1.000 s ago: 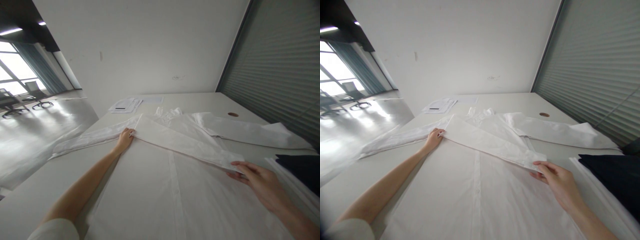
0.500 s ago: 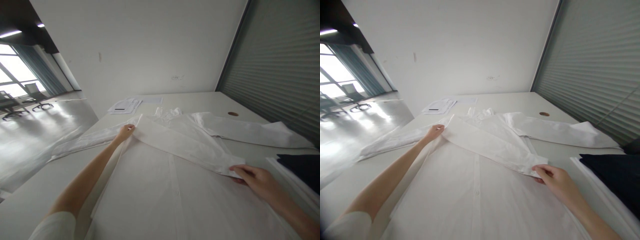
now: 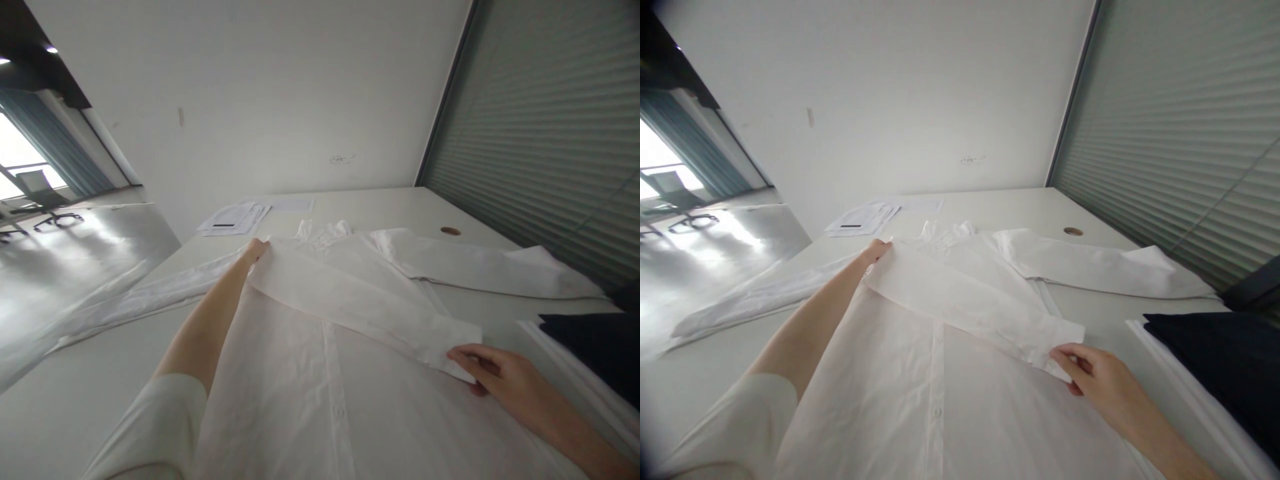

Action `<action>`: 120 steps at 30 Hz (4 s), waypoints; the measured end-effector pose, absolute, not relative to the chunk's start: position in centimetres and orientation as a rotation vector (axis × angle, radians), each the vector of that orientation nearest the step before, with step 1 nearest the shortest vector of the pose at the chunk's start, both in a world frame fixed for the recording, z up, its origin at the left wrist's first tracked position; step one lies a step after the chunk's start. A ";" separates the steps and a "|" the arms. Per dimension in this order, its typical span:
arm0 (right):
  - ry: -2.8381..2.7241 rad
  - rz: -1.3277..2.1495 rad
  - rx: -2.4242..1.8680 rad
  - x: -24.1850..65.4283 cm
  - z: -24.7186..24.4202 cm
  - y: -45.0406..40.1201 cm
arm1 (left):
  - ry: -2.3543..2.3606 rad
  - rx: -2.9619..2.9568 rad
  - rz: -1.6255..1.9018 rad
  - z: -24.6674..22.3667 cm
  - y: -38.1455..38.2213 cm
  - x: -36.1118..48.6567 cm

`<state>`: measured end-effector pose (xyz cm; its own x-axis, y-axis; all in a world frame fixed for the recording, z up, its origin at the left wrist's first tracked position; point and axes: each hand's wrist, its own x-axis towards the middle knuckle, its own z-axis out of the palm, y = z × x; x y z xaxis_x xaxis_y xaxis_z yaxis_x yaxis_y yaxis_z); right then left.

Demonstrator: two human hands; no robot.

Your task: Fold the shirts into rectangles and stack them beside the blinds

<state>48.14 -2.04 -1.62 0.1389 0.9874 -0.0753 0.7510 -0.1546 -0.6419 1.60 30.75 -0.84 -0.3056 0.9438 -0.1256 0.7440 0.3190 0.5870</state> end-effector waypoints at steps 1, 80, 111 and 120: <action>-1.681 0.747 -1.973 48.1 -1.6 -2.3 | 2.126 1.485 0.606 -1.1 30.8 1.6; -1.676 1.401 -1.865 46.6 -2.3 -4.2 | 2.246 2.122 0.635 -3.4 29.7 2.1; -1.587 1.368 -2.053 46.2 -2.2 -4.2 | 2.469 1.920 0.554 -4.6 32.4 1.7; -1.950 0.944 -1.956 47.5 -1.5 -4.0 | 2.480 1.918 0.569 -4.4 31.9 2.0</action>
<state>47.53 -3.98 -1.45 -0.0881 0.9557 -0.2808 0.8129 -0.0939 -0.5748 1.98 31.94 -4.36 -0.2747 0.9285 0.2498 0.9446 0.2120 0.2508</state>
